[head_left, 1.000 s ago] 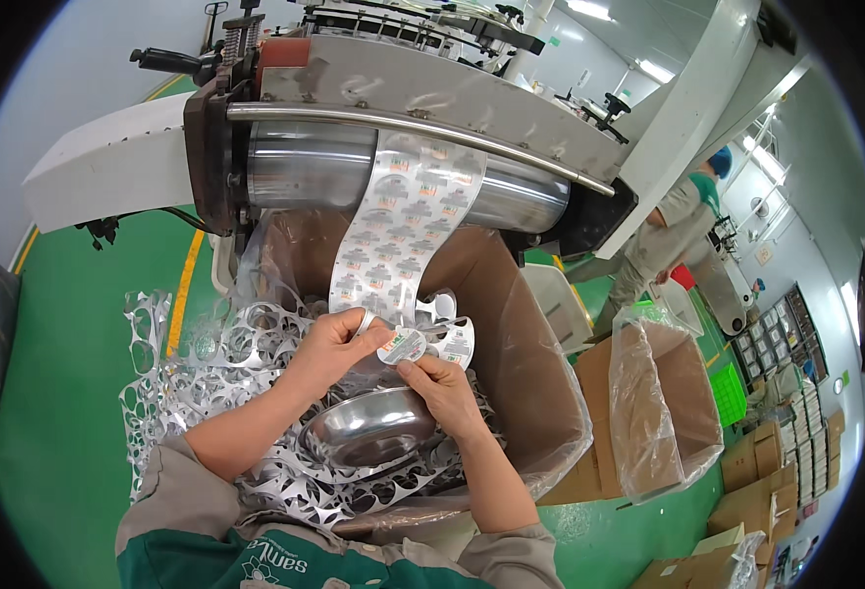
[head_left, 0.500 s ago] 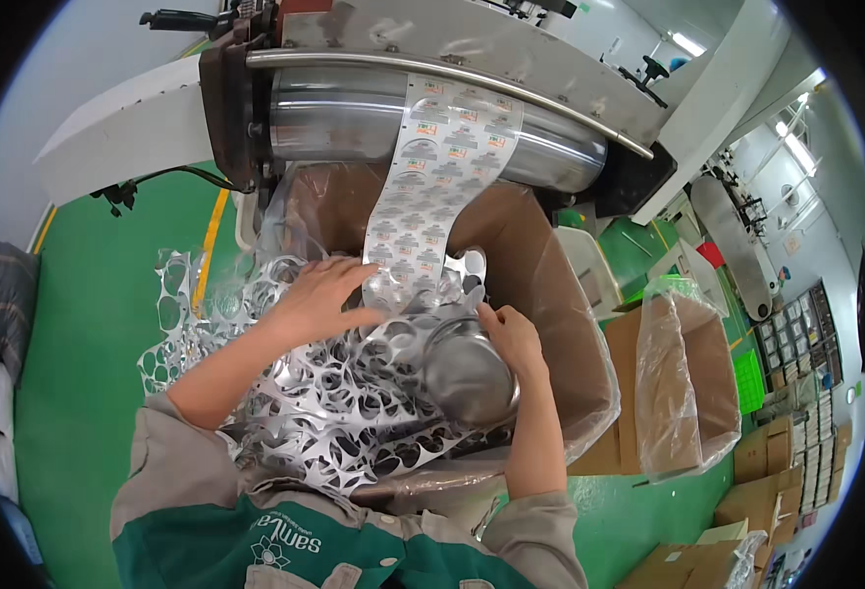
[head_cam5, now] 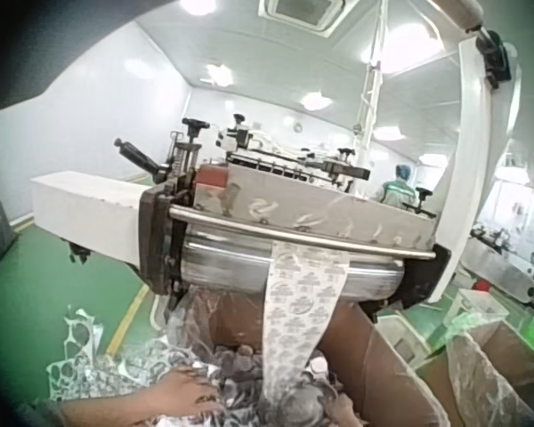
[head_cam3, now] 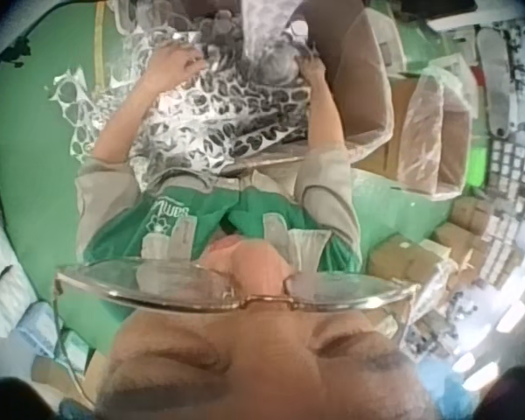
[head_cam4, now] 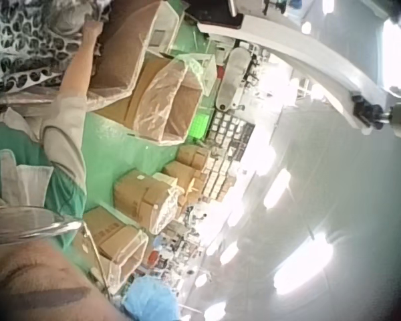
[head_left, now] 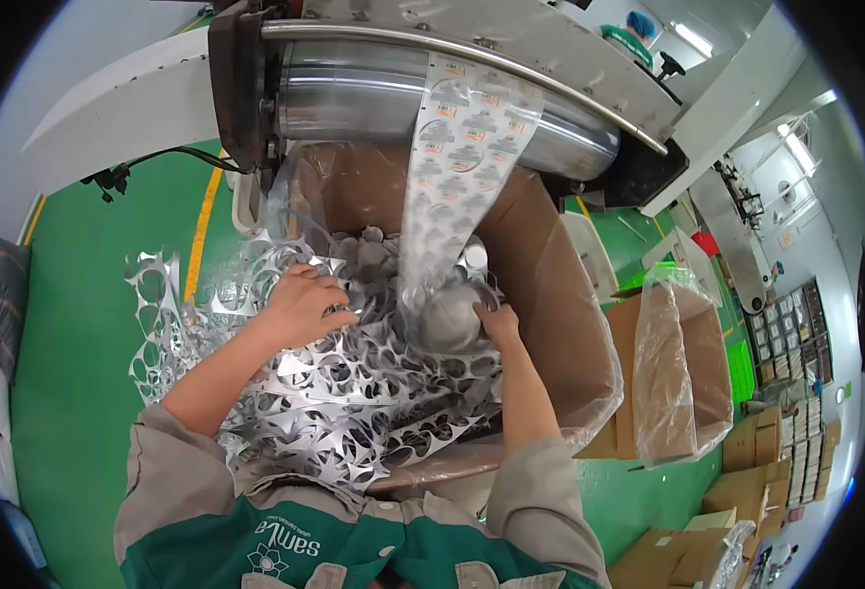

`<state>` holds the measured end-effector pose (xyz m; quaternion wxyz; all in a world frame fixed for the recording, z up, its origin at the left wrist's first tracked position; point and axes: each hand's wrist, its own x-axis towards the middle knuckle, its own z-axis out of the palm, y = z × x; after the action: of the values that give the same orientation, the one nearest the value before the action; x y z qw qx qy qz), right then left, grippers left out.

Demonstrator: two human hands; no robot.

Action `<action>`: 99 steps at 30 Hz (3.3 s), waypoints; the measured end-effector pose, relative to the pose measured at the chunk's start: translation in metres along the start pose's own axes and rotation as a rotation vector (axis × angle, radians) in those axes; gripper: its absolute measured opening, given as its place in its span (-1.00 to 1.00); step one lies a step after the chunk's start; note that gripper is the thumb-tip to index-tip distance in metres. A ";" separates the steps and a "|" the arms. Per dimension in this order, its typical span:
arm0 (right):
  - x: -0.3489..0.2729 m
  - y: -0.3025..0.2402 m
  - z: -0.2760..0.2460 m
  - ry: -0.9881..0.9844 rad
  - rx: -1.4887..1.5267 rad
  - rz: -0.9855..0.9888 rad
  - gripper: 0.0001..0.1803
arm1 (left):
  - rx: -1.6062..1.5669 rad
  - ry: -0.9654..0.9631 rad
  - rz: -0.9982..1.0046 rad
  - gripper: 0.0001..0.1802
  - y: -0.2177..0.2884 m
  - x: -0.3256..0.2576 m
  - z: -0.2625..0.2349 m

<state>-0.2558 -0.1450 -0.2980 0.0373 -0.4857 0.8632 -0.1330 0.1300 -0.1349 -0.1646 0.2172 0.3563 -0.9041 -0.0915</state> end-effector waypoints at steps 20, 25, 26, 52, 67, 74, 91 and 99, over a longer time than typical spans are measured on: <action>-0.058 -0.044 -0.216 -0.351 1.953 -0.459 -0.71 | -0.111 -0.184 0.124 -0.73 0.058 -0.026 -0.075; -0.031 -0.040 -0.129 -0.909 1.482 -0.243 -0.47 | -0.567 -0.048 -0.047 -0.76 0.062 -0.044 -0.140; -0.026 -0.035 -0.105 -0.789 0.963 -0.219 -0.43 | -0.637 0.008 -0.077 -0.74 0.051 -0.056 -0.151; -0.017 -0.001 -0.113 -0.371 0.030 -0.351 -0.50 | 0.045 0.225 -0.151 -0.64 0.004 -0.056 -0.081; -0.033 -0.024 -0.045 -0.586 -0.240 -0.274 -0.31 | -0.362 0.136 -0.458 -0.89 0.020 -0.024 -0.095; -0.042 -0.039 -0.196 -0.602 0.942 -0.352 -0.69 | -0.121 -0.027 -0.023 -0.76 0.044 -0.047 -0.099; -0.052 -0.070 -0.180 -0.894 0.767 -0.559 -0.51 | -0.353 -0.038 -0.325 -0.83 0.059 -0.103 -0.139; -0.011 -0.051 -0.075 -0.356 0.752 0.199 -0.18 | -0.490 0.259 -0.503 -0.80 0.006 -0.146 -0.140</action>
<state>-0.2221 -0.1467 -0.2130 0.3728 -0.3680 0.7772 -0.3486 0.2851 -0.0321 -0.0862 0.3791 0.5135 -0.7048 -0.3097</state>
